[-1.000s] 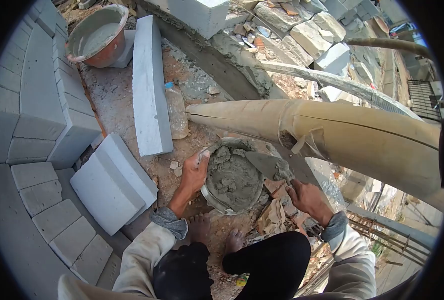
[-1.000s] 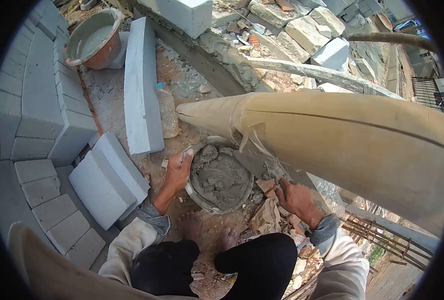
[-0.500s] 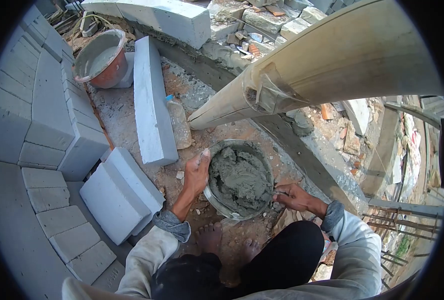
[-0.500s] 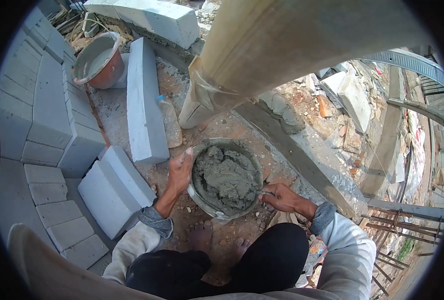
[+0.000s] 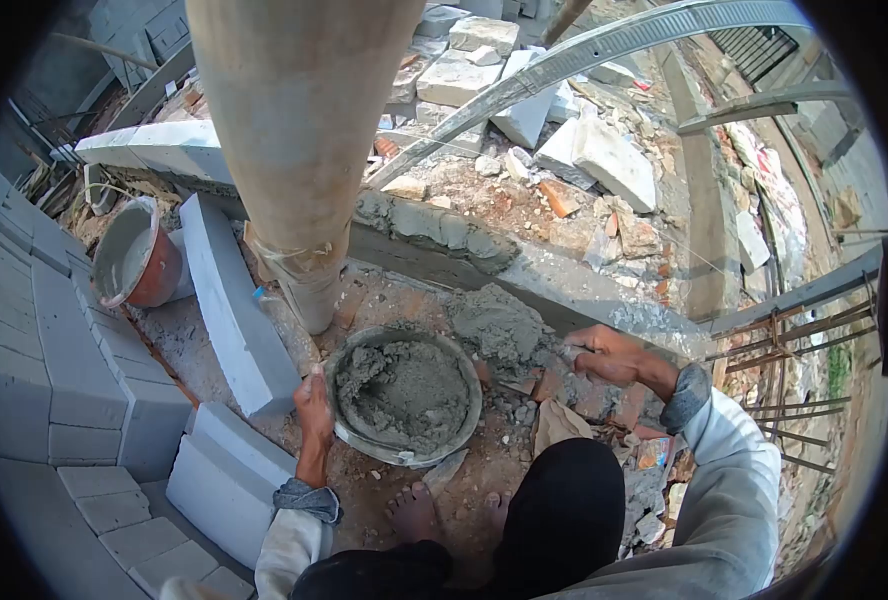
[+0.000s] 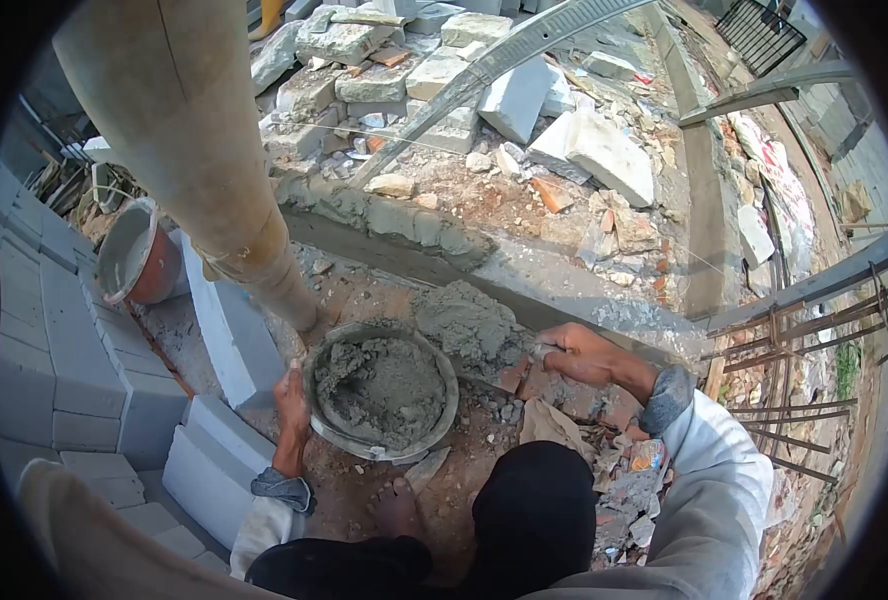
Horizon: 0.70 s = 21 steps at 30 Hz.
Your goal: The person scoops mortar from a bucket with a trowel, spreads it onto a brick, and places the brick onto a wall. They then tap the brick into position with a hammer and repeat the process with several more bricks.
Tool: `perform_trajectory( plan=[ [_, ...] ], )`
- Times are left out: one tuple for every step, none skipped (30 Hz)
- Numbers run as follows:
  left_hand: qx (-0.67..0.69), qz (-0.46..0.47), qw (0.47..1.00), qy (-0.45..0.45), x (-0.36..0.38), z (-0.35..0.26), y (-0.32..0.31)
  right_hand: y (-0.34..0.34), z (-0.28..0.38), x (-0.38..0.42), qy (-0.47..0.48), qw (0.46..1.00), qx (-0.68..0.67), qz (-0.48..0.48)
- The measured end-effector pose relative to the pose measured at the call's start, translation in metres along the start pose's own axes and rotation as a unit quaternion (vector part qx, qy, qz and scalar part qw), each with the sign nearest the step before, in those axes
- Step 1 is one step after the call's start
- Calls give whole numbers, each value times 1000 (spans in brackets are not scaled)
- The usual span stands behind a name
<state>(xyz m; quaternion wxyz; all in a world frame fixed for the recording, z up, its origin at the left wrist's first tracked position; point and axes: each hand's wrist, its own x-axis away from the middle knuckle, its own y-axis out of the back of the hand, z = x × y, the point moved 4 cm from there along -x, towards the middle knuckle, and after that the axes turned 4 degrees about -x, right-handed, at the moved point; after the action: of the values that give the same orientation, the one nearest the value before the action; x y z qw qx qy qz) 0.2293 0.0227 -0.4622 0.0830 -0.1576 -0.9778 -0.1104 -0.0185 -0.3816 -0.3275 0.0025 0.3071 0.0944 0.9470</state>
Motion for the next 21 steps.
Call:
perform_trajectory(
  plan=[
    [9, -2, 1000, -4, 2, -5, -2, 18, 2, 8, -16, 1000, 12, -24],
    [2, -3, 1000, -8, 3, -9, -2, 34, 2, 15, -32, 998, 24, -48],
    [9, 2, 1000, -5, 4, -12, -4, 52, -4, 16, 15, 994, 47, -97],
    [15, 6, 1000, -1, 5, -14, -4, 66, -11, 12, 62, 985, 69, -145],
    [21, 10, 1000, 4, 5, -14, -4, 79, -19, 10, 107, 971, 92, -191],
    [27, 13, 999, 11, 5, -13, -4, 87, -11, 13, 126, 942, 196, -241],
    [23, 9, 1000, 6, 5, -14, -4, 89, 0, 15, 141, 900, 296, -286],
    [17, 7, 1000, 1, 5, -15, -4, 86, 8, 18, 154, 846, 392, -327],
    [13, 3, 1000, -5, 5, -16, -5, 82, 8, 16, 138, 837, 421, -322],
    [31, 5, 1000, 4, 6, -17, -6, 77, 5, 10, 124, 826, 449, -316],
    [35, 7, 999, 3, 5, -15, -5, 74, -2, 5, 109, 815, 476, -312],
    [39, 10, 999, 2, 2, -8, -3, 74, -25, 0, 117, 800, 496, -317],
    [44, 11, 999, 3, 2, -8, -3, 71, -32, 8, 112, 792, 501, -331],
    [38, 12, 999, 1, 3, -8, -3, 67, -38, 16, 108, 783, 507, -344],
    [32, 13, 999, -1, 5, -15, -5, 64, -44, 25, 104, 774, 513, -356],
    [26, 14, 1000, -4, 6, -17, -5, 63, -54, 37, 81, 772, 521, -355],
    [26, 14, 1000, -4, 7, -19, -5, 66, -63, 50, 60, 767, 531, -354],
    [28, 13, 1000, -6, 7, -19, -5, 69, -70, 64, 39, 762, 540, -354],
    [29, 12, 999, -6, 7, -18, -5, 70, -77, 82, 24, 762, 539, -359],
    [35, 8, 999, -3, 8, -16, -5, 71, -83, 100, 10, 761, 536, -365],
    [41, 3, 999, -1, 6, -13, -5, 72, -81, 112, -4, 760, 533, -372]
  ],
)
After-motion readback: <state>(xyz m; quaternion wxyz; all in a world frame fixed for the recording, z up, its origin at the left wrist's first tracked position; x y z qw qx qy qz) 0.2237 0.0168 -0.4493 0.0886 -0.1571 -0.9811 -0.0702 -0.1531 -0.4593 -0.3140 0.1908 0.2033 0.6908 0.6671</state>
